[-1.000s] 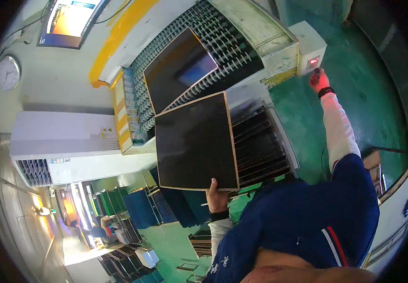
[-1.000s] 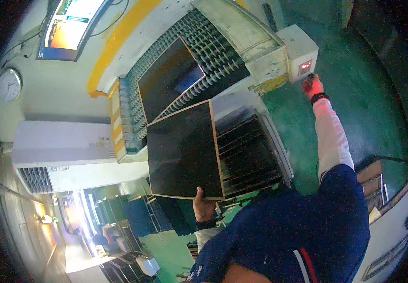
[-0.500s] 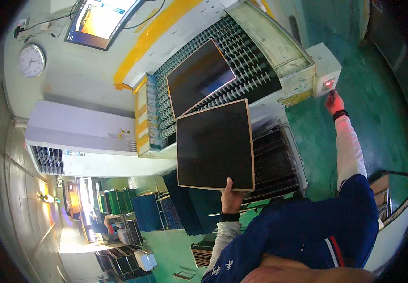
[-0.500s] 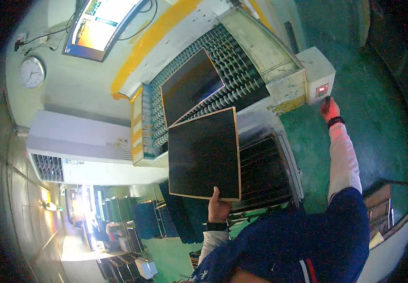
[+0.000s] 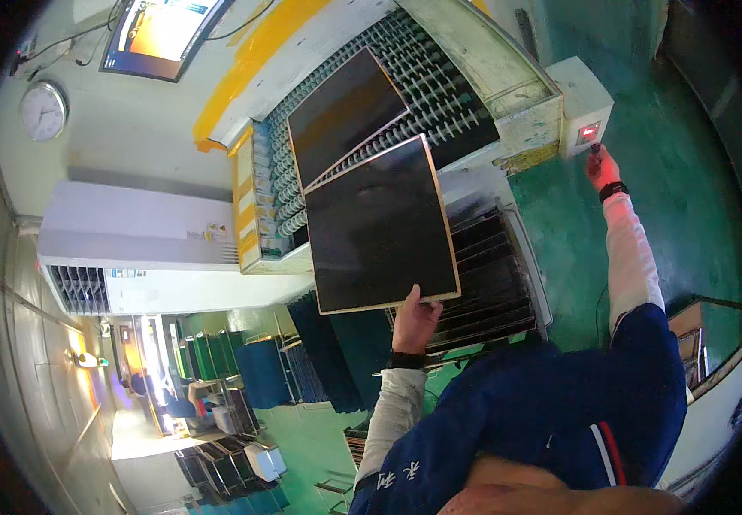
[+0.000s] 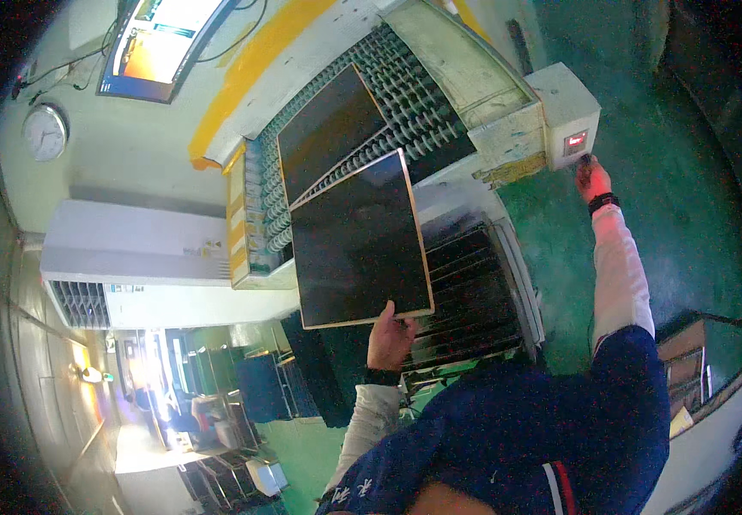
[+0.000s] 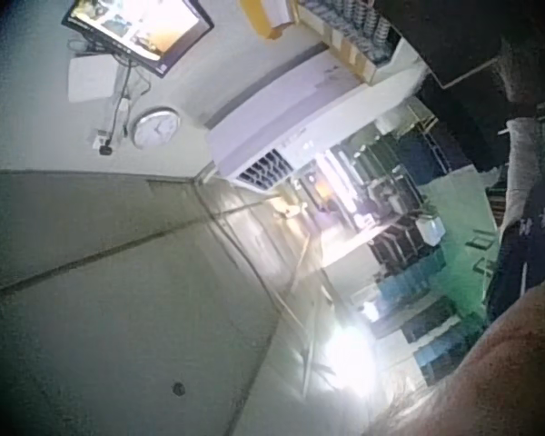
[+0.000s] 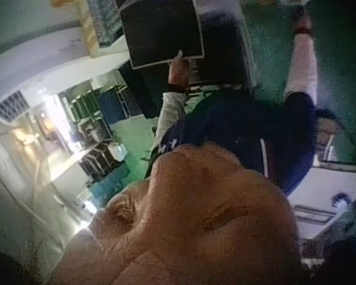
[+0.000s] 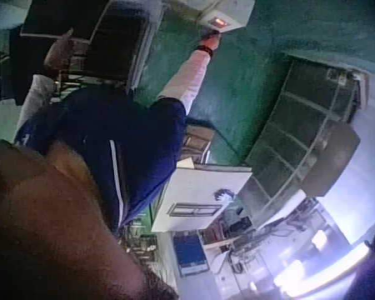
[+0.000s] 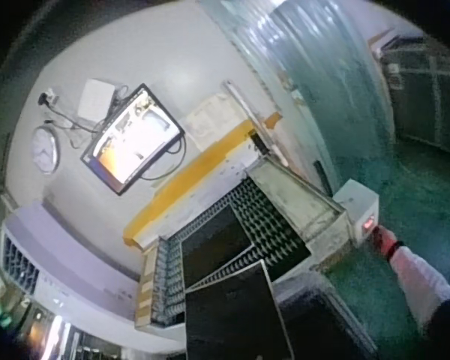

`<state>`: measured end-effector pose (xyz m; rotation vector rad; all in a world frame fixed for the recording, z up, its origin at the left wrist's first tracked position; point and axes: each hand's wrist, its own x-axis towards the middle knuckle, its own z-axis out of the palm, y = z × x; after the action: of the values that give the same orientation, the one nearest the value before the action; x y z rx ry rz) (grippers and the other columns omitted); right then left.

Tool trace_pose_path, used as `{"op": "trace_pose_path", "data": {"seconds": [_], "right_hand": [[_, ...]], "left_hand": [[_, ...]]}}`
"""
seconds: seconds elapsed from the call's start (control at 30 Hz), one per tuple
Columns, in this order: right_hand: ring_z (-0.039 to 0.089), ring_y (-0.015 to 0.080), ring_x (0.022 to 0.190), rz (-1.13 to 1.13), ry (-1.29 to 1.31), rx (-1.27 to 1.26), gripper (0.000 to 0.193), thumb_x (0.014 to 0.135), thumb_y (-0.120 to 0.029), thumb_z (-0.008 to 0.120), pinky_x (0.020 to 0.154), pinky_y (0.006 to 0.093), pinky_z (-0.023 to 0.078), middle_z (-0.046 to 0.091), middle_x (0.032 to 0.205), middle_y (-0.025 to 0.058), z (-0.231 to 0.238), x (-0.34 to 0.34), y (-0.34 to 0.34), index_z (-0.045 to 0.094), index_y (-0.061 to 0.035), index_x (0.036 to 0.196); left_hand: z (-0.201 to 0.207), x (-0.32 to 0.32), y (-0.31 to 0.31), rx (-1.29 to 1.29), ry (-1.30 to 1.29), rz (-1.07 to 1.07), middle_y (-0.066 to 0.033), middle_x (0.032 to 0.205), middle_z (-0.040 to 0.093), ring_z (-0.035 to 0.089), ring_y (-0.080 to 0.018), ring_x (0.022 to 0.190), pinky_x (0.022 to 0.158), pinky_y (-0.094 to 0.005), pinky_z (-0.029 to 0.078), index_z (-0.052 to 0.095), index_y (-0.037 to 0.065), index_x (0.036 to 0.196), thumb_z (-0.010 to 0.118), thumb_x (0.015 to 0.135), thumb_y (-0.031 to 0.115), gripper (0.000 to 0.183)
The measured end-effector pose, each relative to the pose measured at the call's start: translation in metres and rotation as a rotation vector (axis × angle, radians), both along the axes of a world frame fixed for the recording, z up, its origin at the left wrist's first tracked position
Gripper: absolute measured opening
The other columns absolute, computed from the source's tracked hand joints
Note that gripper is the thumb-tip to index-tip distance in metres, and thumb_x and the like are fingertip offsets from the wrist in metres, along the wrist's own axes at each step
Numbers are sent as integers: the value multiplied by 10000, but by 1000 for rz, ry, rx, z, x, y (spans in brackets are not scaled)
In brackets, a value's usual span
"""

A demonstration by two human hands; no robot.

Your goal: The recorder takes glass panels from a rack and places them into a cleaning or processing machine, then resets the machine.

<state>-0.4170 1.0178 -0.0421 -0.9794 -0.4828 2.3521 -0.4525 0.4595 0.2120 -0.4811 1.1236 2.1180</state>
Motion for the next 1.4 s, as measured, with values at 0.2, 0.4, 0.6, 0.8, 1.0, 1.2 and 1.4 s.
{"op": "trace_pose_path", "data": {"seconds": [0.2, 0.4, 0.6, 0.8, 1.0, 1.2, 1.4], "right_hand": [[491, 122, 590, -10, -17, 53, 209, 919, -336, 523, 509, 245, 397, 544, 707, -22, 2, -4, -12, 603, -143, 912], [474, 124, 575, 23, -24, 56, 208, 916, -336, 531, 495, 255, 376, 481, 638, -42, -4, 8, -2, 595, -151, 848], [498, 137, 561, -40, -67, 51, 234, 903, -318, 550, 494, 281, 411, 520, 653, -21, 30, -1, -19, 569, -132, 761], [428, 86, 549, -25, -5, 18, 193, 932, -305, 514, 484, 217, 346, 431, 628, -67, 21, 3, -13, 599, -146, 865], [400, 76, 529, -9, -93, 42, 188, 929, -309, 519, 471, 223, 328, 385, 603, -77, 24, 2, -15, 591, -147, 867], [409, 75, 539, 15, -36, 76, 186, 920, -324, 532, 480, 220, 326, 398, 596, -78, 27, 3, -16, 592, -162, 851], [411, 78, 540, -32, -132, 57, 183, 919, -319, 530, 490, 226, 322, 430, 612, -80, 28, 2, -16, 590, -162, 848]], "left_hand": [[2, -9, 17, 60, 5, 35, -65, 969, 611, 560, -194, 818, 731, -309, 476, 578, 73, 958, 514, 936, 294, 231], [-4, -23, 30, 151, 59, -63, -62, 972, 616, 567, -212, 895, 812, -325, 464, 596, 70, 944, 490, 946, 309, 261], [-3, -36, 41, 210, 36, -32, -61, 954, 614, 568, -218, 912, 830, -331, 464, 591, 66, 959, 485, 950, 293, 251], [-9, -46, 47, 232, -6, -2, -66, 891, 615, 570, -237, 884, 817, -353, 470, 587, 38, 906, 523, 932, 254, 226], [-8, -55, 52, 221, 4, 22, -68, 900, 616, 572, -242, 892, 832, -358, 471, 585, 39, 903, 539, 923, 263, 230], [-11, -65, 54, 234, 44, -12, -79, 937, 610, 573, -239, 899, 836, -362, 473, 580, 35, 925, 537, 925, 263, 232], [-18, -78, 53, 232, 39, -48, -77, 970, 608, 564, -222, 916, 842, -341, 462, 570, 23, 1036, 492, 942, 314, 315]]}}
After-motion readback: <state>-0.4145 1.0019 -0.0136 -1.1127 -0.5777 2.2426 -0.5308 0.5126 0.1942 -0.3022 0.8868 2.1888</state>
